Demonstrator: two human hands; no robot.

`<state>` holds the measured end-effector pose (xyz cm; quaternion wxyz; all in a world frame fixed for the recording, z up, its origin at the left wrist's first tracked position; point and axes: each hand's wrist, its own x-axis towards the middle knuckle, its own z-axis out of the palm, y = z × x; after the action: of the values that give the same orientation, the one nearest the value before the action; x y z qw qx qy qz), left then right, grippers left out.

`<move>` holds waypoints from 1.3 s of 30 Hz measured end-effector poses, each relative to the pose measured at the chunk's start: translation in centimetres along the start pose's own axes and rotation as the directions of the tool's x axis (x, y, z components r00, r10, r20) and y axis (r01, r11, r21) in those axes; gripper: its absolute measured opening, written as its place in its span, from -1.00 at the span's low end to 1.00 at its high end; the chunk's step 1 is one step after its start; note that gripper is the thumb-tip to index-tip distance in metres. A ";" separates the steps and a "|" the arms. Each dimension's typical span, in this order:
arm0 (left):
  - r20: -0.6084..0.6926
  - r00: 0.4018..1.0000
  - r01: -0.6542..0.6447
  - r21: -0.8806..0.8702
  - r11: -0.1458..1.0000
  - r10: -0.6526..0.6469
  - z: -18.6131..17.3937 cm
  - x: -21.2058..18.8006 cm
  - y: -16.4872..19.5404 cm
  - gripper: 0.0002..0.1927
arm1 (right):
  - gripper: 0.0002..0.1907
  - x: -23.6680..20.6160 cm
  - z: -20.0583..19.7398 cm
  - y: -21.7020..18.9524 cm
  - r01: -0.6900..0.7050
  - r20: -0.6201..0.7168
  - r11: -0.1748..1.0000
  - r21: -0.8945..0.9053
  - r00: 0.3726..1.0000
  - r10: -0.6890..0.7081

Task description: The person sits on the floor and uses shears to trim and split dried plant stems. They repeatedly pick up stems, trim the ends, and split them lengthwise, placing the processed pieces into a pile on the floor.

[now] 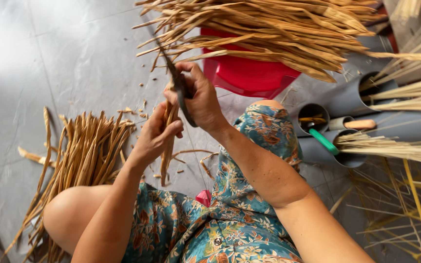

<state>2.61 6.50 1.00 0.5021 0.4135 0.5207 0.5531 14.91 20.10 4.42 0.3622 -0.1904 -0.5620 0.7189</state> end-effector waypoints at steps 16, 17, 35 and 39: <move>-0.346 0.901 0.023 0.639 0.769 0.261 -9.4 11.7 9.7 -0.92 | -0.57 -3.2 -8.2 -9.3 0.230 -0.437 0.963 0.140 0.887 -0.149; -0.376 0.877 0.059 0.702 0.710 0.299 -9.5 13.7 10.9 -0.93 | -0.58 -3.5 -8.3 -9.8 0.237 -0.464 0.963 0.131 0.873 -0.151; 0.306 0.879 -0.406 0.883 0.237 0.365 26.4 39.5 2.7 -0.46 | -0.59 -4.6 -12.8 -12.4 0.433 -0.624 0.857 0.280 0.760 -0.180; 0.410 0.768 -0.561 0.801 0.209 0.492 25.0 38.9 2.4 -0.28 | -0.61 -4.8 -13.6 -12.3 0.423 -0.610 0.846 0.325 0.777 -0.154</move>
<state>20.81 49.01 3.68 0.0006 0.7816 0.5410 0.3106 31.10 27.01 11.45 0.6535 -0.2141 -0.2731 0.6727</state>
